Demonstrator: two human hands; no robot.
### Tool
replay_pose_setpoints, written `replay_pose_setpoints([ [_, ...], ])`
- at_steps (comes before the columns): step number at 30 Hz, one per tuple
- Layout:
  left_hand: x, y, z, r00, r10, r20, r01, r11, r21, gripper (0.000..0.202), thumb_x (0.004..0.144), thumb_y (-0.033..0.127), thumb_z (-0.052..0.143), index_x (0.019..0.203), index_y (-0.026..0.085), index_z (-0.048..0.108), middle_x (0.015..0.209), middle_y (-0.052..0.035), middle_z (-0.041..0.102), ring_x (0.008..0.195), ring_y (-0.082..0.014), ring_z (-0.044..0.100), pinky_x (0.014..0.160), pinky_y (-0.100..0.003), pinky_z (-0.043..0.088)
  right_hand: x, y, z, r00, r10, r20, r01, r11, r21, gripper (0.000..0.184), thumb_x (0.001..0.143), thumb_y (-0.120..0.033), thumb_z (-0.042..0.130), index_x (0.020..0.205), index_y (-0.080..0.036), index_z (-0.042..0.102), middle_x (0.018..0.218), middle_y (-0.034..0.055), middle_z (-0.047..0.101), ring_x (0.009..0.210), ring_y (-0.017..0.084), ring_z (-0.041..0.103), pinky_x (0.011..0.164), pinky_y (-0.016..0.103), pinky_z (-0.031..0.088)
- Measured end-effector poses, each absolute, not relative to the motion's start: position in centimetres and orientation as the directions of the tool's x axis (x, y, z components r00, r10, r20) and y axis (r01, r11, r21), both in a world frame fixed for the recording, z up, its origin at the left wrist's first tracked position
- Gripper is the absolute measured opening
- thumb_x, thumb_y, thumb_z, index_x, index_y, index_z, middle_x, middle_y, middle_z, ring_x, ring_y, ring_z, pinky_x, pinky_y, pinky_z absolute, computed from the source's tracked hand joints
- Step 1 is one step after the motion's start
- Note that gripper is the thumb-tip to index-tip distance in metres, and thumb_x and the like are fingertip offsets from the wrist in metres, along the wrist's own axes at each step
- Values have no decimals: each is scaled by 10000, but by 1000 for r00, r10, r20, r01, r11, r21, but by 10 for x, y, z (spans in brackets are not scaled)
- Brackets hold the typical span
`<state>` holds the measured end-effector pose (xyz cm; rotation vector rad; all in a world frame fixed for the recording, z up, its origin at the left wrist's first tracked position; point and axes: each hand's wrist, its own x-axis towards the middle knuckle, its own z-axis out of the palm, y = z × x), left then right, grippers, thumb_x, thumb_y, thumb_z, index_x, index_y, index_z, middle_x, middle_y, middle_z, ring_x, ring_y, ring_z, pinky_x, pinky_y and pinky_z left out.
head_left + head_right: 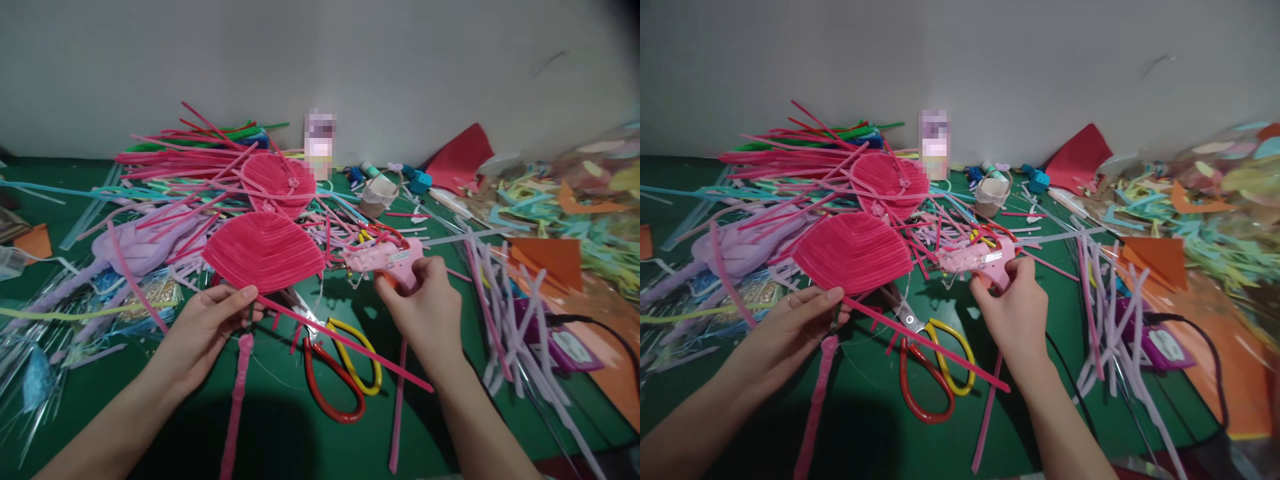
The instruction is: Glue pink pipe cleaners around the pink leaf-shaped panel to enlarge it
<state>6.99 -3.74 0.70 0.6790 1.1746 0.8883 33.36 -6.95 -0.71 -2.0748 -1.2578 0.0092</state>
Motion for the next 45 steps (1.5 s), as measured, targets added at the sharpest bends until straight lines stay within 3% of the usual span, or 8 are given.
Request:
replay_pose_setpoints([
  [5, 69, -38, 5, 134, 867, -479, -231, 498, 836, 210, 603, 295, 853, 566, 167, 690, 548, 13, 659, 537, -81, 599, 561, -147, 487, 352, -62, -29, 397, 873, 281, 867, -257, -427, 346, 740, -505, 582, 850, -183, 518, 759, 72, 582, 680, 227, 538, 631, 331, 422],
  [10, 68, -38, 5, 147, 871, -469, -243, 491, 836, 201, 620, 286, 847, 566, 170, 691, 553, 17, 661, 546, -81, 604, 572, -151, 489, 356, -64, -36, 288, 885, 367, 944, -198, -264, 467, 826, -547, 546, 937, -96, 591, 932, 197, 597, 937, 332, 523, 811, 468, 416],
  [13, 69, -38, 5, 146, 876, -459, -252, 482, 839, 192, 650, 277, 828, 570, 170, 690, 569, 11, 672, 560, -85, 614, 577, -152, 482, 347, -69, -20, 245, 870, 427, 907, -51, -417, 408, 821, -537, 596, 949, -150, 602, 924, 130, 598, 906, 280, 543, 781, 419, 447],
  [17, 68, -38, 4, 145, 871, -470, -253, 492, 833, 183, 678, 276, 808, 580, 179, 688, 588, 11, 683, 566, -87, 617, 571, -154, 472, 324, -79, 3, -78, 975, 207, 604, 212, -769, 267, 811, -384, 686, 1026, -231, 646, 805, 16, 628, 710, 158, 596, 655, 283, 502],
  [23, 68, -39, 5, 144, 872, -468, -273, 490, 828, 200, 664, 280, 816, 565, 176, 677, 561, 25, 658, 558, -81, 599, 572, -153, 467, 300, -89, 8, -330, 932, 148, 196, 221, -955, 285, 756, -288, 762, 1038, -266, 719, 864, 17, 738, 753, 157, 696, 713, 273, 572],
  [28, 69, -40, 6, 171, 876, -451, -245, 482, 842, 204, 675, 282, 813, 572, 166, 679, 570, 13, 665, 559, -80, 591, 562, -153, 463, 300, -88, 9, -206, 967, 150, 46, 163, -986, 128, 812, -225, 703, 919, -256, 765, 822, 28, 760, 734, 158, 718, 655, 242, 585],
  [37, 72, -44, 7, 178, 885, -430, -220, 462, 859, 195, 656, 272, 830, 597, 149, 691, 597, -25, 715, 574, -94, 638, 550, -151, 463, 307, -82, 13, 183, 948, 261, 315, 195, -929, 83, 766, -267, 740, 838, -279, 781, 688, -9, 727, 540, 125, 631, 519, 233, 547],
  [45, 73, -45, 8, 176, 883, -435, -198, 465, 863, 205, 630, 283, 845, 597, 142, 699, 580, -21, 712, 553, -86, 630, 527, -136, 465, 310, -82, 15, 227, 911, 345, 372, 247, -895, 37, 776, -238, 741, 774, -269, 761, 653, -36, 696, 557, 97, 601, 532, 198, 511],
])
